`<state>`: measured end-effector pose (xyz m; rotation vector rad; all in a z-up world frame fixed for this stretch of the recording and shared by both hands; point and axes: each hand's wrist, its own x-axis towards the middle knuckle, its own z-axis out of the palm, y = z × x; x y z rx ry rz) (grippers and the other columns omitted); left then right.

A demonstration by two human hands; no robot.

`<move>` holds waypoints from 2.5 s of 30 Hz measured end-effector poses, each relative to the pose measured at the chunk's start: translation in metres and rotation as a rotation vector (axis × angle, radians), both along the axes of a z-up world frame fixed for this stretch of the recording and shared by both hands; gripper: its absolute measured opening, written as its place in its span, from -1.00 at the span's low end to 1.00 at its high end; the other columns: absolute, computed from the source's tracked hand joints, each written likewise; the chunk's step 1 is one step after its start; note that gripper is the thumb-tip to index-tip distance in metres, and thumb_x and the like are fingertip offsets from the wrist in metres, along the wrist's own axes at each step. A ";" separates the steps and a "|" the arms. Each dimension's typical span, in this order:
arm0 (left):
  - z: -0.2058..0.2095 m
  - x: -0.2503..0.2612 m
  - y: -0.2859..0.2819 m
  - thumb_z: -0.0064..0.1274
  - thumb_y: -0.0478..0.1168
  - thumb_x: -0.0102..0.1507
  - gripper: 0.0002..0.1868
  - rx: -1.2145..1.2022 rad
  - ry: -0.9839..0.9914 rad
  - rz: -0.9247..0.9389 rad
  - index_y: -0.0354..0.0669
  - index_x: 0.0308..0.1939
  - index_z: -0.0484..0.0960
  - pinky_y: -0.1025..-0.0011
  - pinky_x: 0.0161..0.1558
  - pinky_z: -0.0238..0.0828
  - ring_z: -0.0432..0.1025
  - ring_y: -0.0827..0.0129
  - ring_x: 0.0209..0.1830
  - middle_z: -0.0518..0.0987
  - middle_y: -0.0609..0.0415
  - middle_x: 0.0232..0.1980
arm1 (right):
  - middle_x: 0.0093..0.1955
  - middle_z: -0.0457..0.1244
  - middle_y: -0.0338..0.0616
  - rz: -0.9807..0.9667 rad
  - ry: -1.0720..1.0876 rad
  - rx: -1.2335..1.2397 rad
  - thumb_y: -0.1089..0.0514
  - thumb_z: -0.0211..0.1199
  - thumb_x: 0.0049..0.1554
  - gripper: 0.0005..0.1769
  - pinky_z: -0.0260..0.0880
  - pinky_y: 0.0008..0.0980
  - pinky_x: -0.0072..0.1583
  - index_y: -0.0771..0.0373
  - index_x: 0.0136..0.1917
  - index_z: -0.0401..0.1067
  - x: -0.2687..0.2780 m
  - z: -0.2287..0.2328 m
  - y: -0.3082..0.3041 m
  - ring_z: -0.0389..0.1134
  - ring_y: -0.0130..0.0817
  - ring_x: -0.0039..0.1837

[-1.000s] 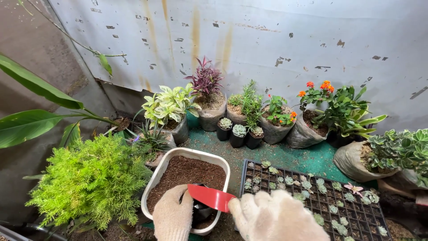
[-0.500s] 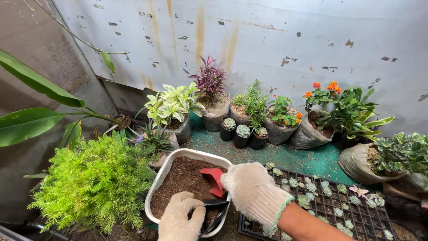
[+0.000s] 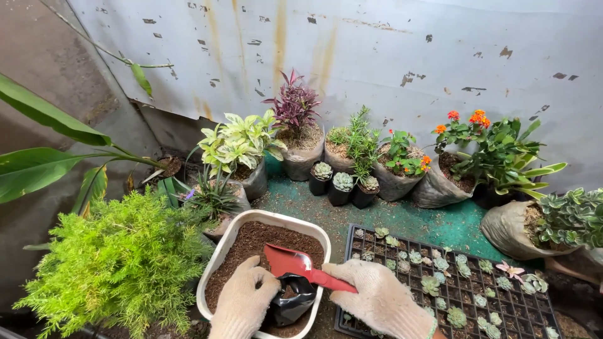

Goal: Filling a seedling tray containing succulent cuttings with soil using a small hand trowel.

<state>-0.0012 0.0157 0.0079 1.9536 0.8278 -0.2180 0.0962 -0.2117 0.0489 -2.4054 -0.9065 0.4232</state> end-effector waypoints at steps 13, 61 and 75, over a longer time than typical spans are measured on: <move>-0.012 -0.015 -0.021 0.19 -0.05 0.08 -0.74 0.256 -0.130 0.070 0.08 -0.29 0.93 0.34 0.35 0.37 0.36 0.37 0.42 0.47 0.23 0.39 | -0.01 0.54 -0.40 -0.211 0.278 0.234 0.07 0.41 -0.07 -0.50 0.50 -0.55 -0.02 -0.02 0.20 0.63 -0.008 -0.022 -0.012 0.53 -0.52 -0.08; 0.031 -0.034 -0.034 -0.04 -0.02 0.28 -0.67 0.203 0.102 0.241 0.23 0.01 0.77 0.58 0.25 0.49 0.60 0.64 0.14 0.72 0.42 0.13 | -0.07 0.25 -0.11 0.198 -0.825 0.121 0.14 0.16 0.04 -0.64 0.32 -0.21 -0.16 0.23 0.12 0.36 -0.028 0.056 0.033 0.27 -0.19 -0.21; 0.073 -0.027 -0.027 -0.14 -0.03 0.30 -0.65 0.349 0.119 0.052 0.31 0.08 0.68 0.41 0.26 0.45 0.55 0.46 0.16 0.65 0.41 0.16 | -0.27 0.29 -0.14 0.499 -0.691 -0.002 0.04 0.24 0.05 -0.86 0.29 -0.18 -0.26 0.11 -0.25 0.50 -0.018 0.038 0.048 0.30 -0.17 -0.32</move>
